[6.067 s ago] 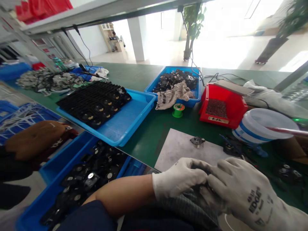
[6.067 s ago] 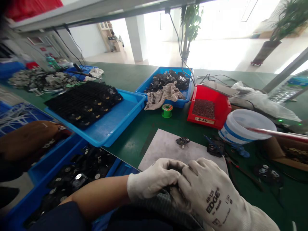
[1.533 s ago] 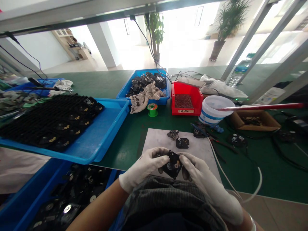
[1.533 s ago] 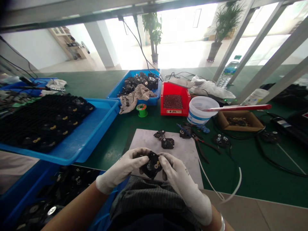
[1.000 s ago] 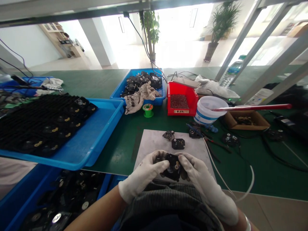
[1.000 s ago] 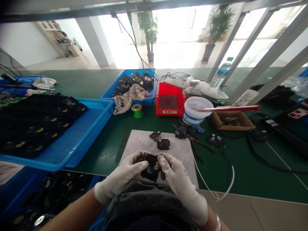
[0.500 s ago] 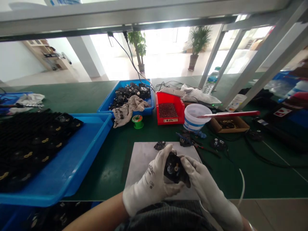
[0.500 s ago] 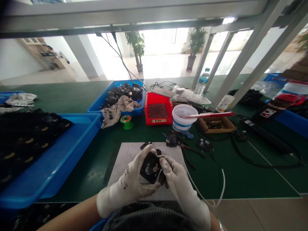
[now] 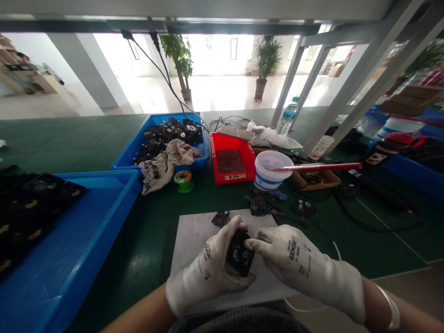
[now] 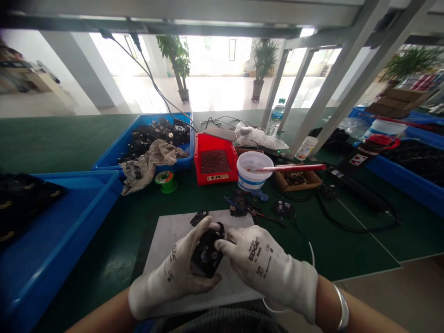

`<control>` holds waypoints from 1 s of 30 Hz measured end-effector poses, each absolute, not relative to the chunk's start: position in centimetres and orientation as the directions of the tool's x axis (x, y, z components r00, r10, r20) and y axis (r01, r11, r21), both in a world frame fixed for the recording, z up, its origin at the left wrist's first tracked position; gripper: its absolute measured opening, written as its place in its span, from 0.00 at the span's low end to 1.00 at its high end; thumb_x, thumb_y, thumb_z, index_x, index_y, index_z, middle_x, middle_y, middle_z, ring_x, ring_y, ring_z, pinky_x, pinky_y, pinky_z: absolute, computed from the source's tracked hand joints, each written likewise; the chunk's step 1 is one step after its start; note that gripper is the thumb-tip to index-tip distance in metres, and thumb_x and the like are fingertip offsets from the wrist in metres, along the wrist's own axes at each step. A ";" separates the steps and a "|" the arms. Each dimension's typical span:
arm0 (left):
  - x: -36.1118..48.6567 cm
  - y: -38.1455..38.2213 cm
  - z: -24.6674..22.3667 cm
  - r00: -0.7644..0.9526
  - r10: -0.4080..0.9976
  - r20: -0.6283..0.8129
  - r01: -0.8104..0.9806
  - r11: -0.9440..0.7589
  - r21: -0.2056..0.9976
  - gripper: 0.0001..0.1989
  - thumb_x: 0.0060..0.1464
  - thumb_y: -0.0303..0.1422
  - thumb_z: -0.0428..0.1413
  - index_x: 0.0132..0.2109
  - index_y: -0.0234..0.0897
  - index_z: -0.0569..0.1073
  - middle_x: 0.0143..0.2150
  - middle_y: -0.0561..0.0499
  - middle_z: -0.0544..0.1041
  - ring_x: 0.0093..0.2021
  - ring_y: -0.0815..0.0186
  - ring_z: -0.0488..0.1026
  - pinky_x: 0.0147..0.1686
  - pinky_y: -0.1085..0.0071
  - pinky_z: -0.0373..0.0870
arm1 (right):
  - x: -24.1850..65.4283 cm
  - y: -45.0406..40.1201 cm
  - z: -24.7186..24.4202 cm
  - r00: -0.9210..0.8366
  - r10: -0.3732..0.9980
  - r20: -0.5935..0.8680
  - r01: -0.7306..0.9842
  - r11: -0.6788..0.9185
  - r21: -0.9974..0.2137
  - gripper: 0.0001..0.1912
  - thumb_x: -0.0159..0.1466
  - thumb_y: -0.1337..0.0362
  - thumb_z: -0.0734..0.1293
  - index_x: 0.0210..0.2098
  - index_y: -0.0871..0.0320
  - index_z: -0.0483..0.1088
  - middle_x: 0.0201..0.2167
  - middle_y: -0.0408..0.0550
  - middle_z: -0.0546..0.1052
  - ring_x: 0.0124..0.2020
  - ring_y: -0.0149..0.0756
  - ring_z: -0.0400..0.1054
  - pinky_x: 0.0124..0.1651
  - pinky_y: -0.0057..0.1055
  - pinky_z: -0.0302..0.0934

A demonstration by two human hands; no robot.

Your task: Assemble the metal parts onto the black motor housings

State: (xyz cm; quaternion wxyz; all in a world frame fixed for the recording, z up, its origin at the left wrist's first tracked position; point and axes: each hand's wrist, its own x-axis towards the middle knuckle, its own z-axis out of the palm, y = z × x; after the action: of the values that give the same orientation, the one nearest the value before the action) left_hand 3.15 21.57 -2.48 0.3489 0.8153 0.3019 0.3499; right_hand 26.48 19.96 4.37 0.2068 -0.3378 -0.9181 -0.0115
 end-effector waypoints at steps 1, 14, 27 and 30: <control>2.9 21.6 -2.4 0.578 0.729 0.367 0.239 -0.581 0.778 0.60 0.46 0.30 0.71 0.76 0.49 0.44 0.68 0.39 0.69 0.66 0.47 0.72 0.64 0.53 0.74 | 26.5 20.2 4.5 -0.692 0.631 0.350 0.618 0.769 -0.165 0.12 0.68 0.74 0.62 0.42 0.59 0.77 0.30 0.48 0.78 0.24 0.35 0.68 0.25 0.32 0.52; 2.7 22.0 -2.8 0.427 0.767 0.479 0.360 -0.631 0.687 0.57 0.49 0.31 0.69 0.77 0.49 0.44 0.65 0.37 0.73 0.62 0.44 0.77 0.59 0.50 0.79 | 24.2 22.0 7.5 -0.724 0.610 0.321 0.672 0.729 0.130 0.12 0.66 0.72 0.63 0.29 0.55 0.75 0.21 0.47 0.77 0.19 0.35 0.64 0.22 0.36 0.47; 2.1 21.9 -3.1 0.166 0.853 0.495 0.380 -0.519 0.766 0.55 0.52 0.35 0.69 0.77 0.54 0.46 0.66 0.41 0.74 0.61 0.44 0.78 0.54 0.52 0.83 | 38.7 35.2 23.6 0.357 0.628 0.691 0.698 0.312 -0.645 0.17 0.67 0.49 0.69 0.50 0.52 0.74 0.49 0.54 0.80 0.46 0.49 0.74 0.54 0.50 0.68; 2.4 21.9 -3.0 0.106 0.872 0.477 0.400 -0.477 0.783 0.53 0.53 0.36 0.69 0.77 0.56 0.50 0.64 0.42 0.77 0.58 0.44 0.80 0.51 0.52 0.85 | 40.1 39.9 20.1 0.343 0.783 0.520 0.652 0.200 -0.731 0.19 0.74 0.51 0.64 0.56 0.56 0.71 0.53 0.56 0.78 0.48 0.45 0.74 0.54 0.48 0.70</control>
State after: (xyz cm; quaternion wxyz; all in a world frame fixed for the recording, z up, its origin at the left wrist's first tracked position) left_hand 2.38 21.87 -3.01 0.2396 0.7038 0.4519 0.4929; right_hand 40.07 39.87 20.07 0.5247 -0.6294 -0.5698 0.0622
